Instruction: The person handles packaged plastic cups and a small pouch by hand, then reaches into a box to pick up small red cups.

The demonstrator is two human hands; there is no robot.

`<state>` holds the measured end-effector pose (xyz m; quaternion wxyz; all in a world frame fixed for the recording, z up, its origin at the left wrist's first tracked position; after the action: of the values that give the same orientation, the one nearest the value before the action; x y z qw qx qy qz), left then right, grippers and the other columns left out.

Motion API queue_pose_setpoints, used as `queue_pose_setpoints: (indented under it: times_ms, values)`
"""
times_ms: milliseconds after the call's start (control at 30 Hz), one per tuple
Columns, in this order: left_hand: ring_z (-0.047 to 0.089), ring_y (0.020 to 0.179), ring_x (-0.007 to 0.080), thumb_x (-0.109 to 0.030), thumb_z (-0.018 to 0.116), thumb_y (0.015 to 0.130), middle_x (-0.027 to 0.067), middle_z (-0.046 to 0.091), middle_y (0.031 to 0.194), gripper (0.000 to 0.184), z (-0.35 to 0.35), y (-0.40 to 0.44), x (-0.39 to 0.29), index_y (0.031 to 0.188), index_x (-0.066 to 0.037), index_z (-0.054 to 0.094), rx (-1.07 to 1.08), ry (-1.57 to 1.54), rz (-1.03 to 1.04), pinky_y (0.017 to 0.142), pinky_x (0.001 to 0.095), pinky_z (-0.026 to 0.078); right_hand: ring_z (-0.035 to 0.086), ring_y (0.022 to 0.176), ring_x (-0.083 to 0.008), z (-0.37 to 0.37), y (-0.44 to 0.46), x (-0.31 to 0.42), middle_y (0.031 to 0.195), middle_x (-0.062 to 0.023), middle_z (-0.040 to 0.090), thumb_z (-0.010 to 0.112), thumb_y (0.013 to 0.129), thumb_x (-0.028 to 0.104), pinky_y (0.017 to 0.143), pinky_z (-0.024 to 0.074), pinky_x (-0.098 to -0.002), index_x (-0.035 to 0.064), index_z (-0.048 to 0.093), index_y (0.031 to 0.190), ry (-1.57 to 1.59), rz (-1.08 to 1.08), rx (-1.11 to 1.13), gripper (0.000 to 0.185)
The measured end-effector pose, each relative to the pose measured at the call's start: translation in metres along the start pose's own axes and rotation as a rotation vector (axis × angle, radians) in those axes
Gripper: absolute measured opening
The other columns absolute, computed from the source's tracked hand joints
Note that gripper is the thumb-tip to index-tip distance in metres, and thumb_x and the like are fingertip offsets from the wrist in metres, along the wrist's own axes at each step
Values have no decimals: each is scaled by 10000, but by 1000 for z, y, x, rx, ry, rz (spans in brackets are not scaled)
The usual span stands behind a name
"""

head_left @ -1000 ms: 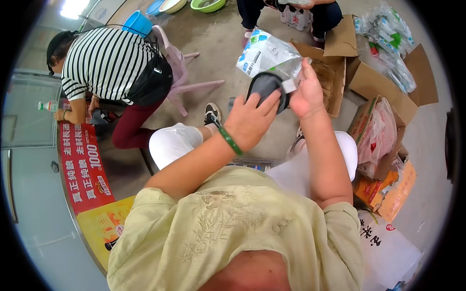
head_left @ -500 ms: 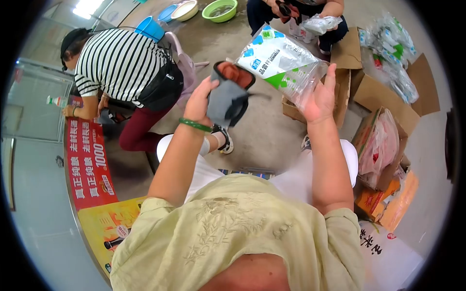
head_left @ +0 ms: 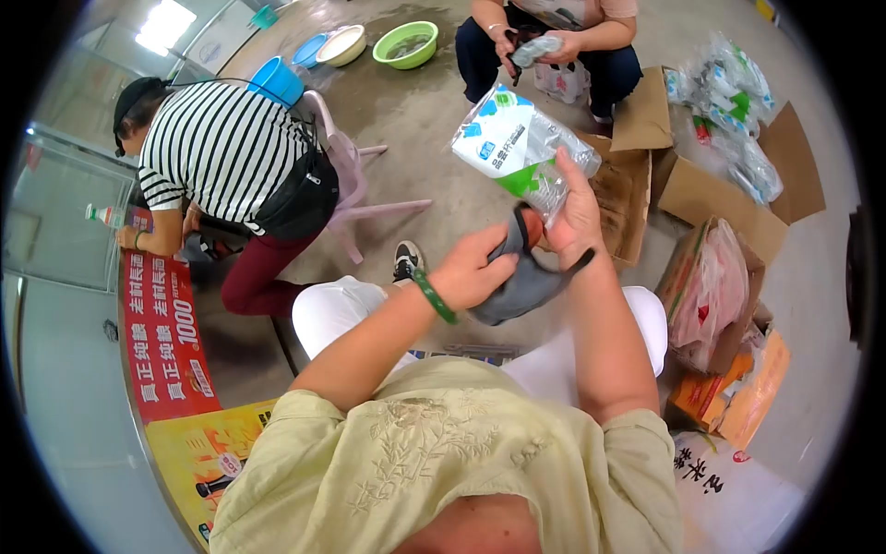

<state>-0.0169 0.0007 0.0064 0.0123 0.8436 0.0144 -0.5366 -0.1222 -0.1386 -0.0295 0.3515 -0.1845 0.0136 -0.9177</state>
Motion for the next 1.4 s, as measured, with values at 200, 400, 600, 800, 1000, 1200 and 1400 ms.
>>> queue_pose_setpoints:
  times_ms: [200, 400, 600, 800, 1000, 1200, 1400]
  values:
    - [608, 881, 119, -13, 502, 824, 38, 630, 1019, 352, -69, -18, 21, 1173, -25, 553, -224, -392, -316, 756, 262, 505, 571, 1085, -274, -4, -7, 17, 1168, -123, 597, 596, 866, 158, 958, 441, -423, 21, 518, 1205, 234, 33, 155, 374]
    - [611, 983, 180, 0, 477, 826, 82, 600, 1130, 431, -122, -9, -47, 1256, -21, 483, -308, -736, 0, 860, 305, 490, 591, 1058, -281, -7, -12, 1, 1156, -134, 601, 586, 863, 130, 927, 475, -417, 15, 513, 1208, 112, 151, 233, 371]
    - [423, 1252, 187, -3, 421, 793, 106, 480, 1331, 566, -70, 1, -34, 1358, -6, 399, -118, -131, 183, 1060, 302, 278, 606, 1028, -269, -13, -10, -4, 1119, -123, 615, 595, 849, 118, 912, 490, -410, 29, 539, 1168, 39, 170, 160, 336]
    - [502, 1148, 181, 37, 407, 812, 101, 528, 1264, 521, -61, -42, -6, 1332, 22, 423, -27, 274, 205, 996, 290, 353, 594, 1006, -215, -12, -14, 8, 1068, -75, 621, 667, 796, 117, 889, 471, -352, 40, 554, 1134, -247, 16, 35, 365]
    - [569, 937, 171, 52, 376, 756, 75, 589, 1022, 481, -98, -48, 36, 1212, 14, 525, -258, -284, -178, 870, 290, 448, 522, 1045, -123, 13, -24, -5, 1134, -23, 569, 673, 778, 13, 906, 417, -269, 80, 517, 1238, -881, -262, 195, 491]
    - [546, 1021, 192, -98, 520, 795, 89, 533, 1130, 439, -139, -22, 34, 1220, -1, 474, -119, -840, -125, 909, 313, 432, 530, 1043, -122, 19, -33, -9, 1128, -21, 580, 680, 761, 9, 900, 419, -270, 68, 524, 1226, -771, -39, 312, 493]
    - [552, 1028, 124, -161, 618, 876, 49, 579, 1145, 456, -109, -5, 11, 1280, -7, 473, 99, -422, -224, 906, 279, 434, 528, 1040, -129, 10, -26, -3, 1103, -19, 583, 671, 750, 15, 915, 410, -288, 52, 521, 1210, -838, 16, 341, 485]
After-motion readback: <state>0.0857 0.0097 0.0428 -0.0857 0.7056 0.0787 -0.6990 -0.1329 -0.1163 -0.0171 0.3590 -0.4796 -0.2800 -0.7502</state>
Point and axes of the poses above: each hand's wrist, its own y-axis towards the middle knuckle, its own z-axis out of the palm, x = y × z, the point moved 1 cm from there along y, towards the middle knuckle
